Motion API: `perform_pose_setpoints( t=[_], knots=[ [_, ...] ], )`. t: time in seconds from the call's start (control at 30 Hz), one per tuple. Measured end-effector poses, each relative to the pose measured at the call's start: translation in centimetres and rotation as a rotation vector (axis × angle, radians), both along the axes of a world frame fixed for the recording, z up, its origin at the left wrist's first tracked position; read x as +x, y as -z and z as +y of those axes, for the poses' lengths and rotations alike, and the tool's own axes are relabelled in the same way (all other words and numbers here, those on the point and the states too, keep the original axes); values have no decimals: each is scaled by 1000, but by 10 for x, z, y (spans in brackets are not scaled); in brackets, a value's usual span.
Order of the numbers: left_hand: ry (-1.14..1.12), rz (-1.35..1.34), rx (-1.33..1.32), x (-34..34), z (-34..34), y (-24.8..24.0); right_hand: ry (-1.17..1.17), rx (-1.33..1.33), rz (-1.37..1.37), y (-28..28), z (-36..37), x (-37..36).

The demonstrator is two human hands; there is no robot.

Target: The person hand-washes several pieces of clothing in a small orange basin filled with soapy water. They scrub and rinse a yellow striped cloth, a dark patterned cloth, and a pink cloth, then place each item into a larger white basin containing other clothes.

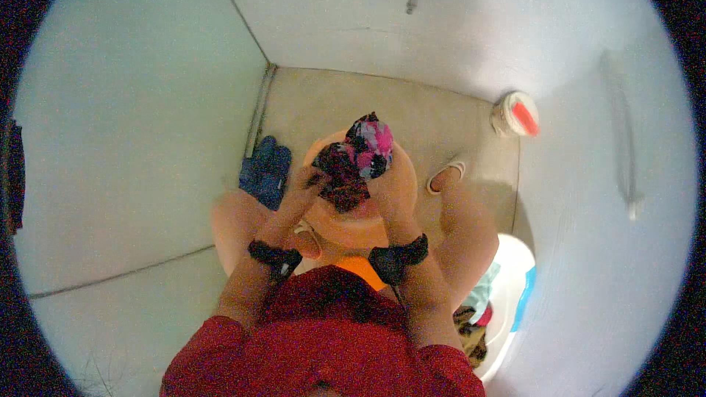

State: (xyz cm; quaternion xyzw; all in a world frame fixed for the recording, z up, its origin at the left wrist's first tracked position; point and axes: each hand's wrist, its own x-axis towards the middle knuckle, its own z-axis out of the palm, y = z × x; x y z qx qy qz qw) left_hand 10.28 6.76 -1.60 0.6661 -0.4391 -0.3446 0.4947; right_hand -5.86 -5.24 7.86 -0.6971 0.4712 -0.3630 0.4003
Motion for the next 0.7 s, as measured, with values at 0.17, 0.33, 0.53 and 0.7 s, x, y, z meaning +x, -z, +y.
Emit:
perform_pose_setpoints(
  t=[0.17, 0.33, 0.53, 0.7],
  knots=[
    [-62, 711, 116, -20, -3, 58, -177, -185, 454, -6, -2, 16],
    [-227, 627, 180, -13, -6, 55, -453, -184, 996, 88, -4, 33],
    [-234, 635, 274, 7, -9, 50, -709, 86, 1252, 209, 24, 27],
    [-179, 691, 289, 9, -16, 48, -865, 324, 1019, 234, 21, 3]
  ],
)
